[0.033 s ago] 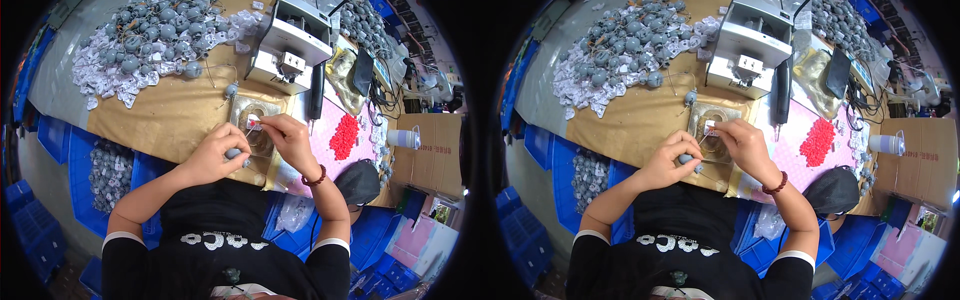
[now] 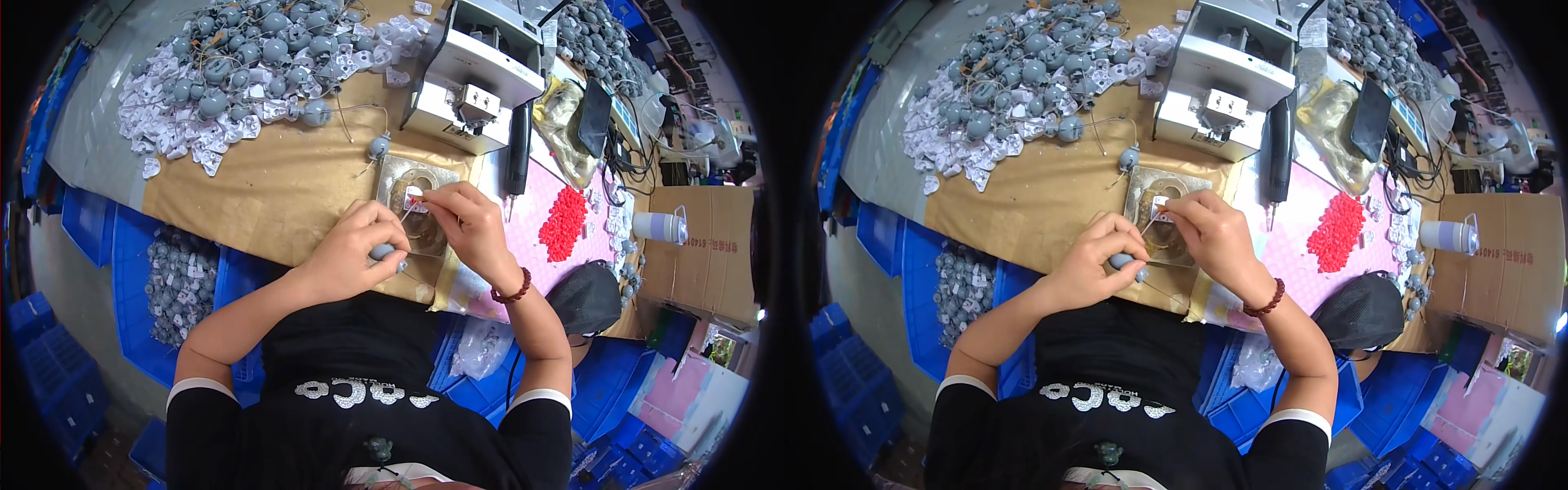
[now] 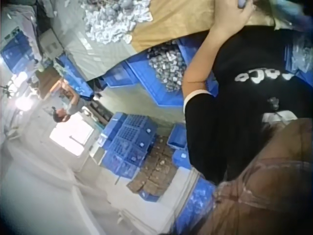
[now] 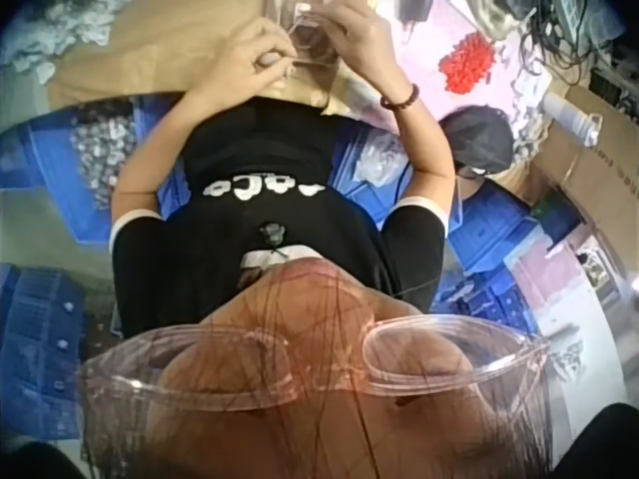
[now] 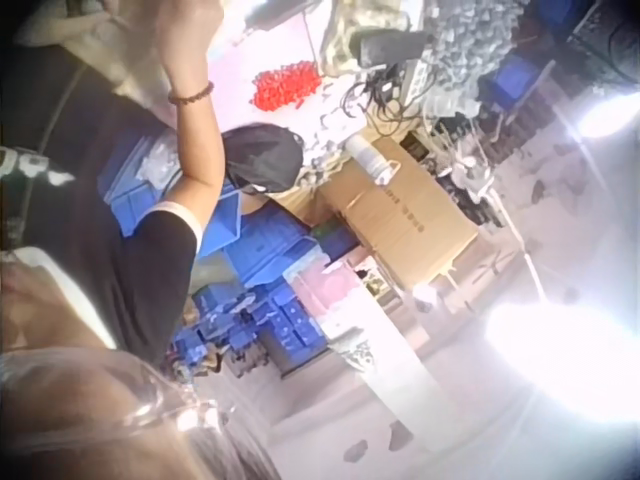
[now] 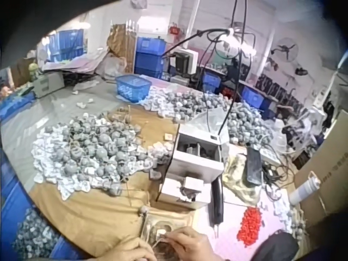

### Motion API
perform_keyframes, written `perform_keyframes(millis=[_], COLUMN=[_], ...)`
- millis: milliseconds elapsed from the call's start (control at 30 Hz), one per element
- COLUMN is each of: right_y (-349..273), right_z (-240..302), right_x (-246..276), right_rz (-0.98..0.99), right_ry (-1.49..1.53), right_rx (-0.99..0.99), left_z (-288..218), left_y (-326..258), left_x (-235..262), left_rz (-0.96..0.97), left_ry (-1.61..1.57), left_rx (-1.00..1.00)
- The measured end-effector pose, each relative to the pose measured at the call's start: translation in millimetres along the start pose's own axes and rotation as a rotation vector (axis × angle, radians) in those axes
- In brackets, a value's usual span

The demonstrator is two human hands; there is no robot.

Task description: Assembling small toy components using an electric screwdriver on a factory workbench.

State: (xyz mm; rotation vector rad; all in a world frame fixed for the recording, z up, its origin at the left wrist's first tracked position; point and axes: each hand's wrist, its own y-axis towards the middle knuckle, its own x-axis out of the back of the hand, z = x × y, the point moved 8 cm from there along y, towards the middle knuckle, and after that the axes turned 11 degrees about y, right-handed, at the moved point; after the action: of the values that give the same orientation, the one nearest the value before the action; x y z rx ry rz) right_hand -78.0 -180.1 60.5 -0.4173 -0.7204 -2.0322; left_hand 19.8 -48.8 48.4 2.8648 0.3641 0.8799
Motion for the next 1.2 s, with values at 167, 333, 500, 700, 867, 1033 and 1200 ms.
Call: perform_keyframes(millis=[167, 333, 500, 700, 867, 1033, 1200], right_y=[3, 0, 6, 1, 6, -4, -4], right_z=[6, 5, 23, 19, 21, 23, 27], right_x=[-15, -21, -24, -35, -30, -43, -56], right_rz=[0.106, 0.186, 0.302, 0.55, 0.493, 0.514, 0.626], right_ry=[-0.203, -0.319, -0.396, -0.554, -0.455, -0.655, -0.758], right_rx=[0.078, 0.125, 0.221, 0.149, 0.158, 0.249, 0.26], left_z=[-4, -5, -7, -3, -7, -9, -9], left_y=[-1, 0, 3, 12, 5, 2, 0], left_x=[-7, -12, -8, 6, -6, -11, -13], left_rz=[0.019, 0.047, 0.104, 0.053, 0.052, 0.023, 0.005], left_ry=[0.167, 0.212, 0.288, 0.531, 0.605, 0.657, 0.675], left_rx=[-0.099, -0.155, -0.176, -0.129, -0.139, -0.148, -0.142])
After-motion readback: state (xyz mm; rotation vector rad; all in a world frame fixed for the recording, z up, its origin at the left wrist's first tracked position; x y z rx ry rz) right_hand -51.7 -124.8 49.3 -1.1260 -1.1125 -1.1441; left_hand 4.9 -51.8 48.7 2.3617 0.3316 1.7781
